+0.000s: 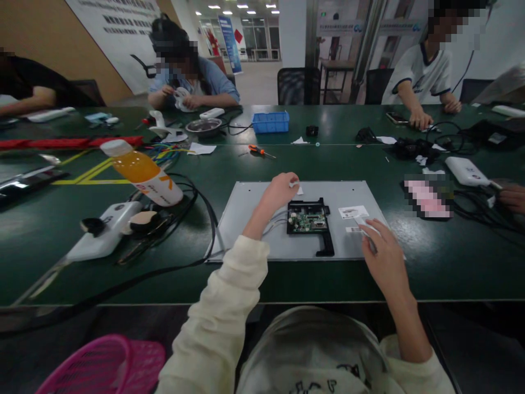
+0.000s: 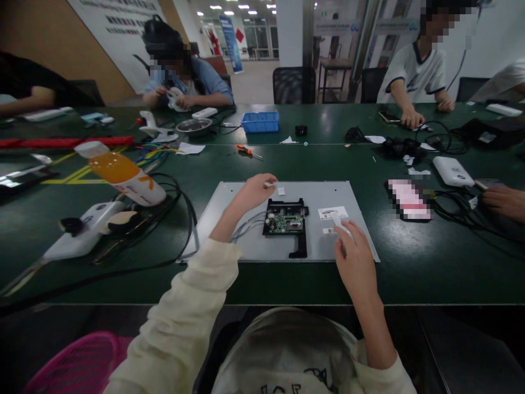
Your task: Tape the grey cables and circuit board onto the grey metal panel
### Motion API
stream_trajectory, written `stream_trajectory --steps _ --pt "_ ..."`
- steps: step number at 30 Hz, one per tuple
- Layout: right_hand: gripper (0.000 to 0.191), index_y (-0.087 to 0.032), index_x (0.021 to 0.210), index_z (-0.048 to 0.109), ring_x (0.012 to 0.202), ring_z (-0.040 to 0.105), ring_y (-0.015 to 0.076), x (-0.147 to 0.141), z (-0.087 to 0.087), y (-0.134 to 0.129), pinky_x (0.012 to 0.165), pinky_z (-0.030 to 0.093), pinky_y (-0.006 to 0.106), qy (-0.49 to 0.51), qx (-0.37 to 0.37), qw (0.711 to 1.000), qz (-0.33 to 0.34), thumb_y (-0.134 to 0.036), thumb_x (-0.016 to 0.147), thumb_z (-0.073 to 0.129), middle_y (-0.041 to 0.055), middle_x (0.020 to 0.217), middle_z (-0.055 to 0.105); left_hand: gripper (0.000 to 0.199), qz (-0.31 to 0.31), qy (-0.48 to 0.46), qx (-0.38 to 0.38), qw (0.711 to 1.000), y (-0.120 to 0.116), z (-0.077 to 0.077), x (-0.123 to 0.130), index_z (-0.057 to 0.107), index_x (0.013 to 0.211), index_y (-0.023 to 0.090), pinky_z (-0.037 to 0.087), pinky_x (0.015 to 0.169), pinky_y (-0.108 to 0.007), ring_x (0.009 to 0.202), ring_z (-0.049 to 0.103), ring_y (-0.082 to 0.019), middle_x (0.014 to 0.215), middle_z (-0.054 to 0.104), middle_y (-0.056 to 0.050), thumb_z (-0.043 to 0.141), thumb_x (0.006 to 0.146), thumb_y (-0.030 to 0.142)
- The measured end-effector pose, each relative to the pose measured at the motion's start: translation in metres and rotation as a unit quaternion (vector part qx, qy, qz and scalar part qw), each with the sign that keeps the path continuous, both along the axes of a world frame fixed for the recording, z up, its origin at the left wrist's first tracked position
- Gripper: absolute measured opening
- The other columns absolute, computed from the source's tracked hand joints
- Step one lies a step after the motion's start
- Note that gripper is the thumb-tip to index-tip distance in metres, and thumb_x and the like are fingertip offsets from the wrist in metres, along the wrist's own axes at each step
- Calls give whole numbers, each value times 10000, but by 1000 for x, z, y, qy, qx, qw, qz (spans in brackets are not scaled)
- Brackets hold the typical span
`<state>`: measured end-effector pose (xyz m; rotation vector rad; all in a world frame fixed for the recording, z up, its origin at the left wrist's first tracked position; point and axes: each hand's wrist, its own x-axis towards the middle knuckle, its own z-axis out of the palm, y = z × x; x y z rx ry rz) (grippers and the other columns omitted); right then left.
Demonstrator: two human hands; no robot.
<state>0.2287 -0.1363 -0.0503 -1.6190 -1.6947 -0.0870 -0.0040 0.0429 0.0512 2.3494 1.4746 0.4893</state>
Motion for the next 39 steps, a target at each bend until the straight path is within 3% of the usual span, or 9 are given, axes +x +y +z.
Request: stream_trajectory --steps 2,4,7,10,13,16,29,39 --pt "361 -181 1231 595 1260 501 263 0 -3 0 1034 433 499 0 -6 1000 8 -263 928 416 140 1278 600 301 -23 0 11 1000 -41 2 -8 577 1204 158 451 988 -357 1099 596 -220 1198 616 -97 500 936 270" --pt "365 -174 1234 593 1250 515 268 1 -4 0 1032 433 506 -5 -13 1000 13 -282 933 416 142 1256 621 341 -41 11 49 998 -87 -6 -13 544 1248 174 438 1011 -383 1159 568 -239 1243 591 -111 474 945 313" --pt "359 -170 1214 603 1242 524 275 1 -6 0 1044 411 526 -19 -18 999 21 -300 942 409 138 1234 639 409 7 29 88 996 -143 -31 -16 465 1327 214 391 1072 -423 1284 476 -262 1365 508 -117 490 928 299" --pt "352 -171 1198 612 1251 519 273 2 -8 2 1053 395 531 -32 -15 999 30 -306 948 404 134 1239 640 474 47 22 113 992 -168 -58 -18 383 1397 205 344 1110 -451 1367 383 -278 1449 422 -141 469 938 281" --pt "343 -172 1180 623 1263 509 271 3 -8 4 1062 379 535 -41 -14 998 36 -302 949 405 132 1233 644 502 55 13 144 988 -169 -71 -19 341 1425 173 305 1134 -475 1433 262 -292 1505 340 -168 452 947 277" --pt "327 -175 1144 641 1262 509 269 3 -8 6 1062 377 539 -41 -16 998 41 -296 948 410 129 1220 650 512 54 11 166 985 -164 -73 -18 321 1436 175 273 1147 -503 1453 211 -299 1517 319 -180 445 951 282" --pt "320 -183 1138 647 1246 533 259 0 -8 7 1071 370 525 -58 -11 997 53 -288 952 409 117 1208 665 485 43 0 152 987 -165 -74 -21 361 1407 148 306 1134 -500 1454 204 -300 1517 316 -179 466 943 239" --pt "307 -184 1193 606 1248 534 246 -17 3 5 1071 401 509 -66 -17 994 81 -235 953 422 106 1231 653 428 42 -61 114 991 -169 -71 -29 431 1353 199 352 1116 -486 1405 321 -268 1445 427 -124 474 928 170"
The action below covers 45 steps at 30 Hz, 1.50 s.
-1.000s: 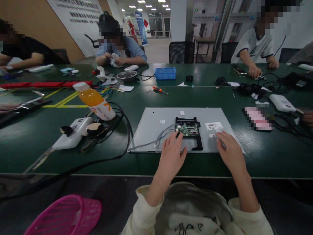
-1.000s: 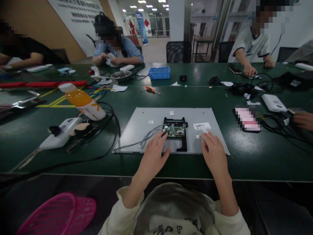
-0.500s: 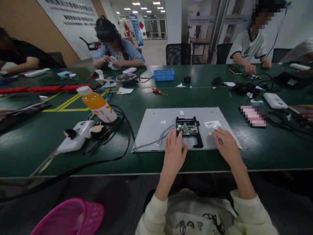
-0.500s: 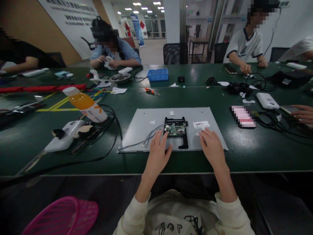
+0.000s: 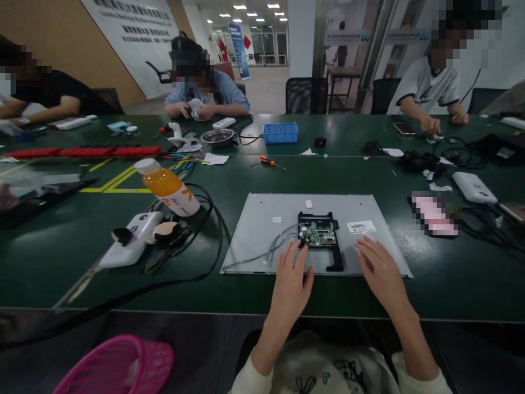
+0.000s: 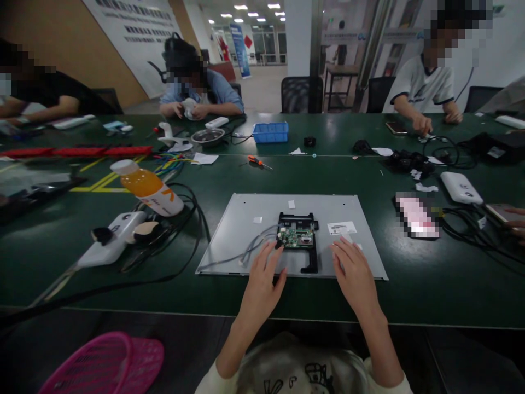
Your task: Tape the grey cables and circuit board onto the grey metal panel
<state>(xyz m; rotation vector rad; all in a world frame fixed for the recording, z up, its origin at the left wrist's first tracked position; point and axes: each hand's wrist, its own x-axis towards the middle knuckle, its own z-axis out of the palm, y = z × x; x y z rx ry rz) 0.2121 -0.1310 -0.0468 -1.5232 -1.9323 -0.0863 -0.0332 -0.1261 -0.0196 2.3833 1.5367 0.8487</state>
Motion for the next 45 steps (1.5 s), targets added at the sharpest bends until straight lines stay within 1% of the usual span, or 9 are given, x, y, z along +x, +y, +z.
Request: stream_trajectory --steps 5,8,10,13,16,20,27,37,45 --pt "296 -189 1192 606 1259 522 242 -20 18 14 1071 416 496 5 -13 999 42 -225 950 438 96 1241 647 323 -11 -53 -43 998 17 31 -13 525 1249 196 438 1046 -414 1203 537 -216 1281 557 -96 447 937 164" --pt "281 -190 1172 612 1267 513 247 -27 23 22 1068 421 503 8 -15 998 57 -220 949 445 92 1241 647 298 -13 -36 -73 997 56 56 -27 564 1196 189 473 984 -351 1081 592 -189 1176 607 -70 426 935 140" --pt "277 -189 1165 614 1261 518 252 -28 20 25 1061 425 515 11 -13 998 56 -209 947 443 95 1233 649 308 15 18 -90 996 89 64 -37 582 1160 170 470 964 -343 1029 605 -194 1144 612 -75 434 902 92" --pt "283 -195 1169 612 1262 513 263 -24 11 24 1049 431 532 12 -7 999 44 -192 939 446 103 1232 644 345 51 65 -113 990 132 59 -50 595 1122 139 459 951 -342 1032 602 -212 1148 592 -105 438 837 22" --pt "280 -202 1169 609 1277 494 268 -16 3 21 1027 453 522 26 1 999 23 -195 932 460 112 1242 630 371 46 83 -133 987 155 44 -58 616 1067 138 453 929 -320 996 610 -208 1084 592 -97 469 765 -21" --pt "262 -208 1146 612 1247 517 255 -9 0 20 1013 469 501 53 3 999 10 -199 931 464 111 1217 630 263 37 85 -149 984 159 30 -60 631 951 154 465 851 -281 896 617 -184 982 577 -67 500 769 16" --pt "228 -223 1092 637 1197 549 243 -6 0 18 1011 472 493 81 17 996 -15 -209 921 488 92 1156 648 154 19 45 -166 985 167 28 -61 633 783 171 459 822 -296 840 603 -193 860 602 -46 538 747 56" --pt "232 -221 1078 652 1192 552 240 -6 -2 14 1015 469 481 94 14 995 -44 -228 917 485 90 1161 645 143 -11 -61 -248 967 177 24 -30 657 836 153 496 638 -226 649 636 -129 736 679 -3 538 769 111" --pt "233 -218 1074 653 1201 544 246 -7 0 15 1009 471 486 89 2 995 -46 -245 923 476 97 1172 637 134 18 -70 -232 970 169 16 -17 645 751 152 485 695 -246 695 623 -144 718 661 -15 544 746 64"
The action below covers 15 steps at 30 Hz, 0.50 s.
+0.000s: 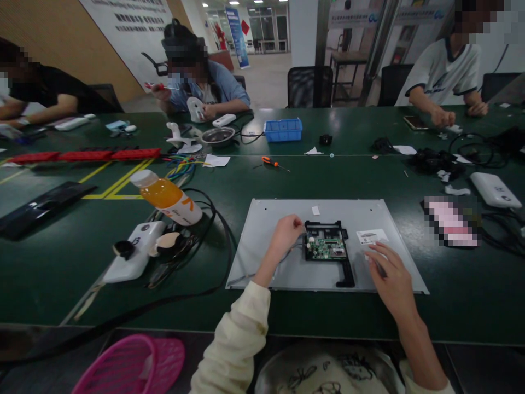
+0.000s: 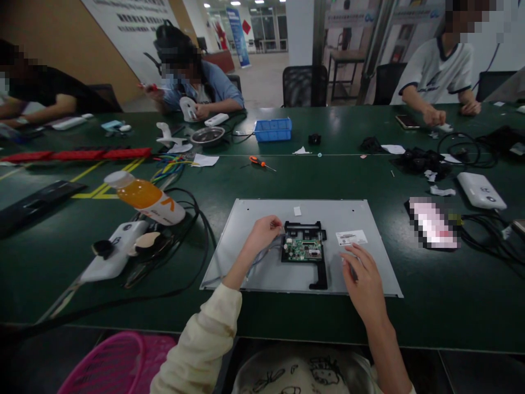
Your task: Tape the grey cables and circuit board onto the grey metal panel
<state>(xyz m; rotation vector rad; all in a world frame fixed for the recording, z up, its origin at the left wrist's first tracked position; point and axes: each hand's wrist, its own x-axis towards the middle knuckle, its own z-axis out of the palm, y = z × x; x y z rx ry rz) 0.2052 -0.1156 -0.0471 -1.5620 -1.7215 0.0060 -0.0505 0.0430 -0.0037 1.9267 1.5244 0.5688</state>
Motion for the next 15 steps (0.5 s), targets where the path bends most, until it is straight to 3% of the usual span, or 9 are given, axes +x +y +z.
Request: stream_trajectory --steps 7,15 --pt "233 -217 1071 649 1207 536 247 -1 -2 0 1017 457 495 -10 -3 1000 7 -241 924 470 98 1190 631 84 4 1 20 1000 -5 2 4 639 737 158 485 758 -279 759 614 -160 788 660 -31 607 724 82" --pt "243 -226 1082 647 1222 530 260 -5 1 -1 1019 454 510 -10 2 1000 8 -241 921 466 100 1193 634 154 21 -9 23 999 -7 1 1 623 890 140 493 747 -280 753 603 -150 886 634 -45 643 739 122"
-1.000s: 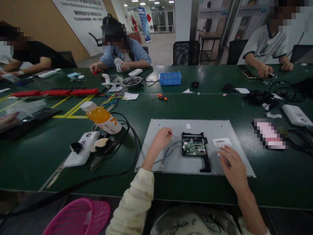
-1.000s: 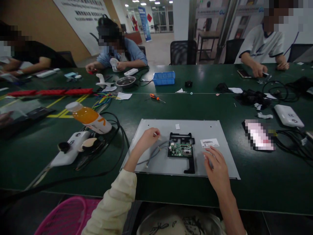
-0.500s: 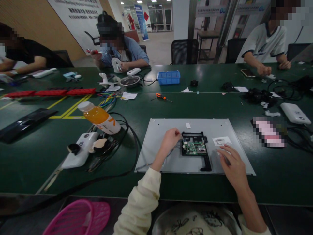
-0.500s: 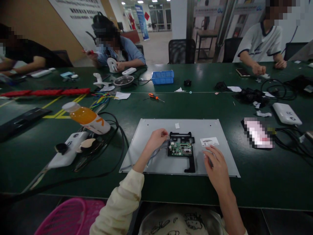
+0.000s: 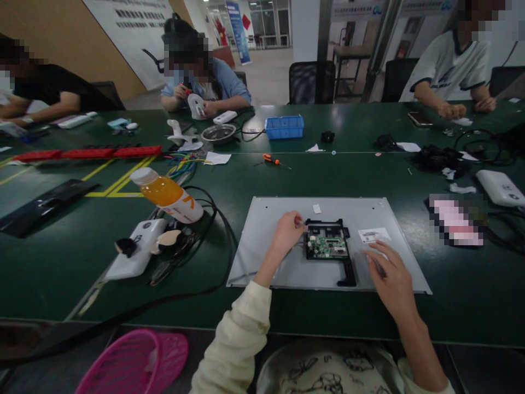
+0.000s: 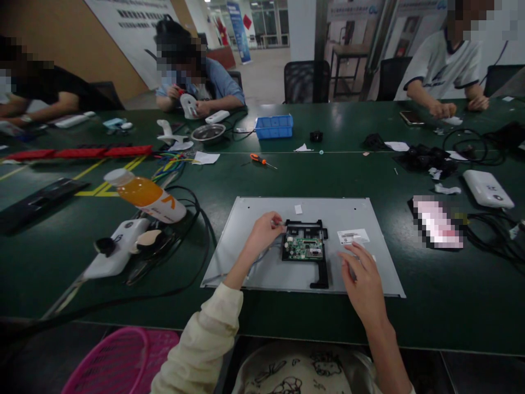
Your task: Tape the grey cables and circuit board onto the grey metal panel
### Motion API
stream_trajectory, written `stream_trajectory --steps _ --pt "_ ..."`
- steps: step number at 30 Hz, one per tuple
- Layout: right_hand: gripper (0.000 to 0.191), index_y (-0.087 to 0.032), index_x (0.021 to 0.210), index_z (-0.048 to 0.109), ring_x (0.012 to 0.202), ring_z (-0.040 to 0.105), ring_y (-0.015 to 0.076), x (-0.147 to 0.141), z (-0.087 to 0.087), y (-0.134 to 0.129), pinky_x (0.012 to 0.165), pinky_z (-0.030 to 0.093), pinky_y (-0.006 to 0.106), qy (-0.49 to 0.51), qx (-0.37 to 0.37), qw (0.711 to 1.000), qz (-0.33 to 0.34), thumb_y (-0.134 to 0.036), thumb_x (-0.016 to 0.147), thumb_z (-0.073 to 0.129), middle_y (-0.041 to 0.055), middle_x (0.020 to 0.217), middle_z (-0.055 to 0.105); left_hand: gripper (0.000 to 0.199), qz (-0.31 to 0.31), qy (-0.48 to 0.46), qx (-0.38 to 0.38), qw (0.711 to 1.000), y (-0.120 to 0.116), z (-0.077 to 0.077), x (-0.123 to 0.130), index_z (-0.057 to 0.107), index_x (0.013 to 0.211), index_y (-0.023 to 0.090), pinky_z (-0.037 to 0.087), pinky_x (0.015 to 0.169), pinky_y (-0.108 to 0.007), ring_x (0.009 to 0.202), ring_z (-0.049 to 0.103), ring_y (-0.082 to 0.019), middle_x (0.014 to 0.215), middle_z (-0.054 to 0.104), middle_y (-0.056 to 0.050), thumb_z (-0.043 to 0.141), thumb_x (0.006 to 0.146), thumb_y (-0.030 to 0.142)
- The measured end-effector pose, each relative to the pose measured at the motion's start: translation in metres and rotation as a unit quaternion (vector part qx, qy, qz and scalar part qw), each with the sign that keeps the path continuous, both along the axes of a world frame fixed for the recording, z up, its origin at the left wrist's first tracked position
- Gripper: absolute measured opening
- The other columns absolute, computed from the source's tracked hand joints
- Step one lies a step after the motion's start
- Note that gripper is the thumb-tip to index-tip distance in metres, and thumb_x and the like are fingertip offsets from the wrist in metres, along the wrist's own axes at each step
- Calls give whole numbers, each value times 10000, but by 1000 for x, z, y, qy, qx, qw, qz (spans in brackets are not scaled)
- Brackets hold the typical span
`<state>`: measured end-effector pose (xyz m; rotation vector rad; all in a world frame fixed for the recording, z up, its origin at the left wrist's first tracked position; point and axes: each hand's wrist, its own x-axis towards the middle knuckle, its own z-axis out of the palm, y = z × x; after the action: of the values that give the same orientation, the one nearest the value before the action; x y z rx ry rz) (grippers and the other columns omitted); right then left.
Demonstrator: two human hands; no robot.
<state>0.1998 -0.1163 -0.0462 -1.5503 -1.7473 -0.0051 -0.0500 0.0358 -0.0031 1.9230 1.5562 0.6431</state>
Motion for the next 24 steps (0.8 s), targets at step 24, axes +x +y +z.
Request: stream_trajectory --steps 24 --pt "201 -178 1013 702 991 636 224 -50 63 166 895 454 340 -233 -137 945 186 -250 910 546 108 986 720 399 -147 97 173 969 -131 14 43 468 1279 217 375 1095 -516 1363 379 -290 1394 468 -126 516 884 185"
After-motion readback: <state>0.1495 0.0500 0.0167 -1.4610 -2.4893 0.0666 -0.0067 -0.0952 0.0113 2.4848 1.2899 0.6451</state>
